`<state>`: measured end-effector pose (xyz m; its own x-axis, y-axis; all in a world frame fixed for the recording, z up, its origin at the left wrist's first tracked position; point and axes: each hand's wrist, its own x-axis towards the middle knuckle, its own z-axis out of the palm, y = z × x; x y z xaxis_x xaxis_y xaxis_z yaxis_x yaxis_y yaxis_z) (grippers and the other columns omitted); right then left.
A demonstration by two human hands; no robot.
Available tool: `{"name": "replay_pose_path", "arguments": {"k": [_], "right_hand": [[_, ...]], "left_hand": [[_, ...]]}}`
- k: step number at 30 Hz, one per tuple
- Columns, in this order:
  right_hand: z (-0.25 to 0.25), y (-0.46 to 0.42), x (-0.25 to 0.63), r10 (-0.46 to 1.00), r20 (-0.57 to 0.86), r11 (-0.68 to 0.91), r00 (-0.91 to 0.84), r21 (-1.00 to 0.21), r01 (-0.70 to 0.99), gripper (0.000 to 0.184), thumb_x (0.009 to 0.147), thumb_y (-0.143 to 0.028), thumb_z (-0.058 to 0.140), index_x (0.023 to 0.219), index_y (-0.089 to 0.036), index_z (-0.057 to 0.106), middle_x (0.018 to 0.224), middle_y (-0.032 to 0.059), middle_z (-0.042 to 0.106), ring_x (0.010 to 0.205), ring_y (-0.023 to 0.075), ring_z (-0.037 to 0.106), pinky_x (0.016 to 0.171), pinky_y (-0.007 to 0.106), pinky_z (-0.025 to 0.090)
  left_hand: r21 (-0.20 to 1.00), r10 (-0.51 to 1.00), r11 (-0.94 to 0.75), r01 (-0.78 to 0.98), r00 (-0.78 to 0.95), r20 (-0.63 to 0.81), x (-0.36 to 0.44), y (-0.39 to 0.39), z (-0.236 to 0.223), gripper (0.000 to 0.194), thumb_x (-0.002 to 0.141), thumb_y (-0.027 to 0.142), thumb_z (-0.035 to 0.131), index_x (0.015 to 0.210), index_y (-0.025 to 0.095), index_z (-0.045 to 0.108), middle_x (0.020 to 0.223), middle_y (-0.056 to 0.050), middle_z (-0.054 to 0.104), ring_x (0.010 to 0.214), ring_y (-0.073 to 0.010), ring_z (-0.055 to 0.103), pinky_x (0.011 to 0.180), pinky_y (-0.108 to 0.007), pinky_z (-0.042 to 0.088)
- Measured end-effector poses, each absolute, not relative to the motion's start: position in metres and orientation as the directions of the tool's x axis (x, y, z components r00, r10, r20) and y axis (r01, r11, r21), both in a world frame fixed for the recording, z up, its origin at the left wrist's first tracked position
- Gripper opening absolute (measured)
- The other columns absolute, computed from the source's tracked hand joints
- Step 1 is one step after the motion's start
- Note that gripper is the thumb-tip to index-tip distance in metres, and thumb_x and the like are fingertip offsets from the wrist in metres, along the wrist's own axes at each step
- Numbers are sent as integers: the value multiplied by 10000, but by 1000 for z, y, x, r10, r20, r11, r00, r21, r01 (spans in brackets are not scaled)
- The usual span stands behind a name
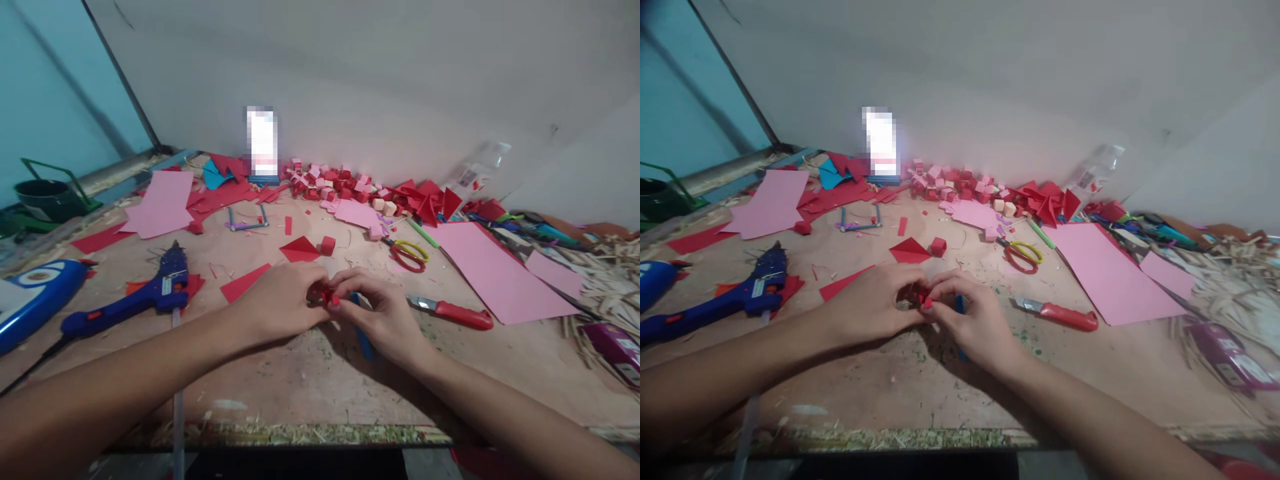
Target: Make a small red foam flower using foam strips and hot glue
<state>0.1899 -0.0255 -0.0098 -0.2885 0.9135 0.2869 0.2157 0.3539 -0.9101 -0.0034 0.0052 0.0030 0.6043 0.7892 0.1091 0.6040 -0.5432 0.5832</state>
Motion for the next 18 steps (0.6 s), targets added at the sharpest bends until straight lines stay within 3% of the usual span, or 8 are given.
{"name": "replay_pose_path", "arguments": {"k": [12,18], "right_hand": [[-8,-20,196,981,98,77,-170,-989,-126,67,784,-276,768,798,-238,715,1040,58,761,960,229,700,914,426,540],[-4,-15,200,984,39,-5,-177,-970,-242,53,754,-251,770,767,-231,722,806,35,743,822,210,682,860,391,527]], "left_hand": [[659,803,-501,562,586,111,-5,7,9,350,807,525,744,823,195,626,802,2,650,699,-160,552,610,-281,365],[643,795,-489,589,605,51,-7,8,14,329,803,507,754,856,197,661,764,6,640,673,-159,555,595,-278,358]]}}
